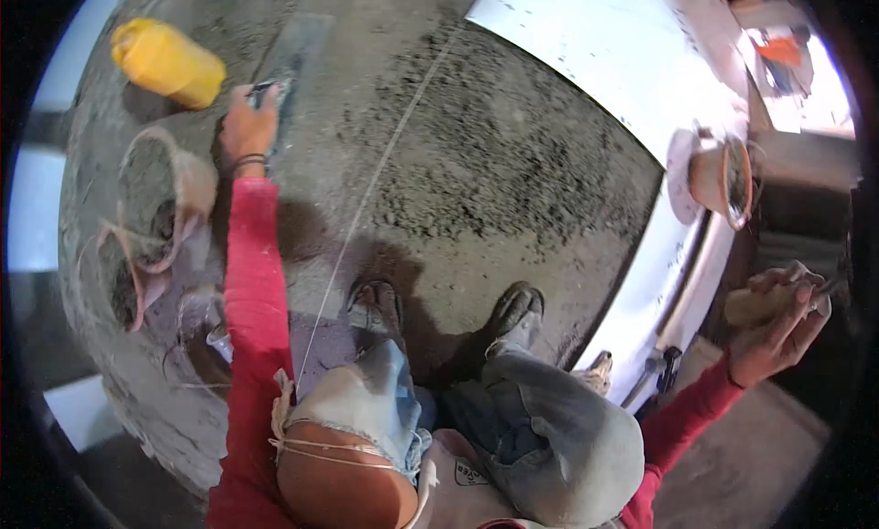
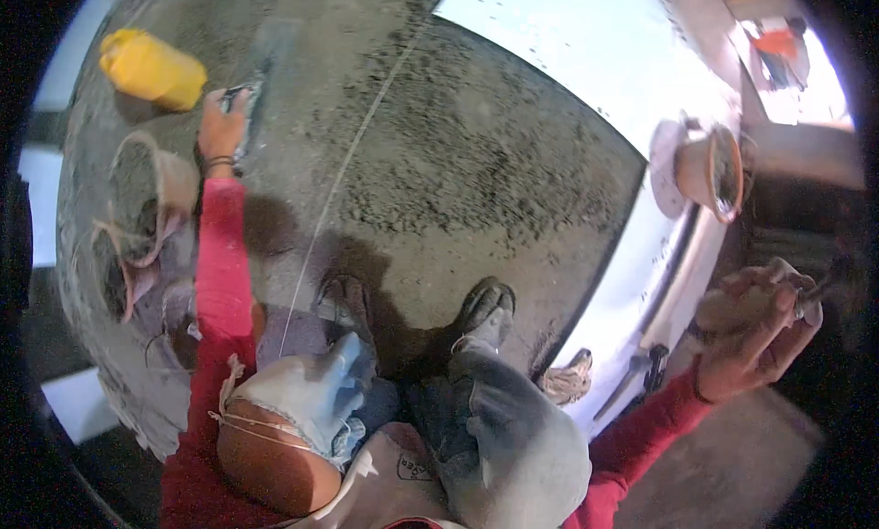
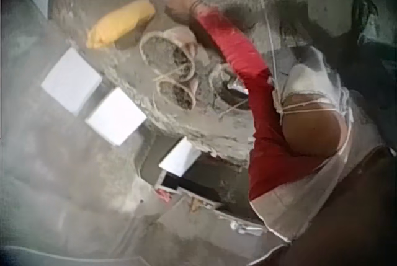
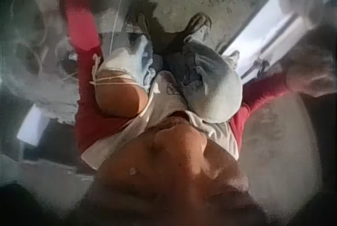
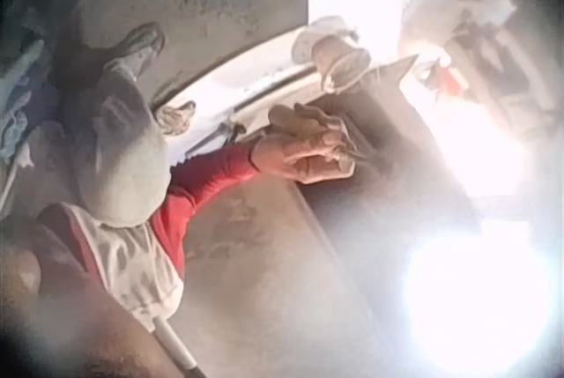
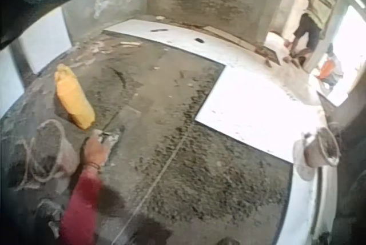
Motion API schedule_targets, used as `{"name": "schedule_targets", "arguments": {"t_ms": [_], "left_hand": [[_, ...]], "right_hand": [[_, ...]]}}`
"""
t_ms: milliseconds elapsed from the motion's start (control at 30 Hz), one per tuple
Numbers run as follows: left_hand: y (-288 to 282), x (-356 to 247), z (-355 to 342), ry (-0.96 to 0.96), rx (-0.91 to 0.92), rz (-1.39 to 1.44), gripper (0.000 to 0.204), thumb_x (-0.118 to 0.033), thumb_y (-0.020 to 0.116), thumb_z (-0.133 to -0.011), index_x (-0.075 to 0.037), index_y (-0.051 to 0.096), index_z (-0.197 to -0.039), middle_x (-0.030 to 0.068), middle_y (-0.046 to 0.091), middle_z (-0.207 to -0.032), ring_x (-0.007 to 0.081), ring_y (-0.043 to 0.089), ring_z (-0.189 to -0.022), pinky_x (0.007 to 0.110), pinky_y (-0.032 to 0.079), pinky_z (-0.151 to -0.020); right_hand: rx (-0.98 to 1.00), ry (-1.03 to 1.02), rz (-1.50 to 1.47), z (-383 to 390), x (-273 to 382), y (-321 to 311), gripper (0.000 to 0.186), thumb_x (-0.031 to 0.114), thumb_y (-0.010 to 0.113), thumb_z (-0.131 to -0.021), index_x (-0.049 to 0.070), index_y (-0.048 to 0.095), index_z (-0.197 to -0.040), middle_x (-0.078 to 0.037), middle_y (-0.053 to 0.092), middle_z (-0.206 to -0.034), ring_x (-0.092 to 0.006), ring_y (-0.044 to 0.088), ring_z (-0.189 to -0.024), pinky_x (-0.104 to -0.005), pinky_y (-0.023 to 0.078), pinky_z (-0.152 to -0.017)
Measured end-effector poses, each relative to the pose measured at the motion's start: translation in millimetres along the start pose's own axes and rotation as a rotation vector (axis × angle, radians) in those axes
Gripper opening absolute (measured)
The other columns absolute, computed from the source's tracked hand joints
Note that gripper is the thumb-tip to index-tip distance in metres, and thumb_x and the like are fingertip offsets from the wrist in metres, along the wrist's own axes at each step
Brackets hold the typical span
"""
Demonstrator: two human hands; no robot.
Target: The person taps down a newly placed floor tile with a rubber mallet and then prepares the adjacent floor area by spreading and leveling a thick layer of wet mortar using a hand trowel and a rectangular float.
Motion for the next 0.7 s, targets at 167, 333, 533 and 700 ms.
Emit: {"name": "schedule_targets", "arguments": {"t_ms": [167,333,533,700], "left_hand": [[33,9,-11,-0.001,0.057,-0.162,0.056,-0.057,0.063,-0.085,-0.016,0.059,-0.123,0.0185,0.068,-0.114,0.0387,0.063,-0.108,0.048,0.049,-0.089],[22,-25,23,0.100,-0.075,-0.149,0.045,-0.044,0.066,-0.088,-0.014,0.060,-0.121,0.0151,0.064,-0.120,0.0361,0.059,-0.113,0.049,0.045,-0.095],[-22,-159,71,0.545,-0.190,-0.001,0.045,-0.036,0.068,-0.088,-0.012,0.059,-0.125,0.0140,0.059,-0.124,0.0330,0.053,-0.118,0.045,0.040,-0.102],[-78,-220,110,0.870,-0.055,0.147,0.034,-0.017,0.065,-0.092,-0.002,0.057,-0.122,0.0129,0.059,-0.121,0.0292,0.054,-0.116,0.039,0.041,-0.101]], "right_hand": [[0.579,0.375,0.480,128,-142,105,0.026,0.024,0.061,-0.093,-0.001,0.059,-0.102,-0.022,0.059,-0.078,-0.0356,0.058,-0.067,-0.0395,0.048,-0.062],[0.486,0.484,-0.014,219,-136,159,0.033,0.031,0.059,-0.096,-0.001,0.056,-0.097,-0.019,0.058,-0.067,-0.0316,0.056,-0.056,-0.0402,0.047,-0.057],[0.614,0.896,-0.779,165,-88,267,0.038,0.039,0.052,-0.100,0.004,0.054,-0.086,-0.008,0.055,-0.062,-0.0170,0.055,-0.049,-0.0353,0.045,-0.048],[0.351,1.250,-0.892,176,-152,244,0.037,0.044,0.049,-0.101,0.009,0.052,-0.092,-0.003,0.049,-0.061,-0.0152,0.048,-0.042,-0.0324,0.040,-0.036]]}}
Point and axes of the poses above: each hand's wrist, its own z-axis away from the middle knuckle, its own y-axis out of the palm, x = y × z, the point moved 4 cm from there along -z, towards the middle knuckle
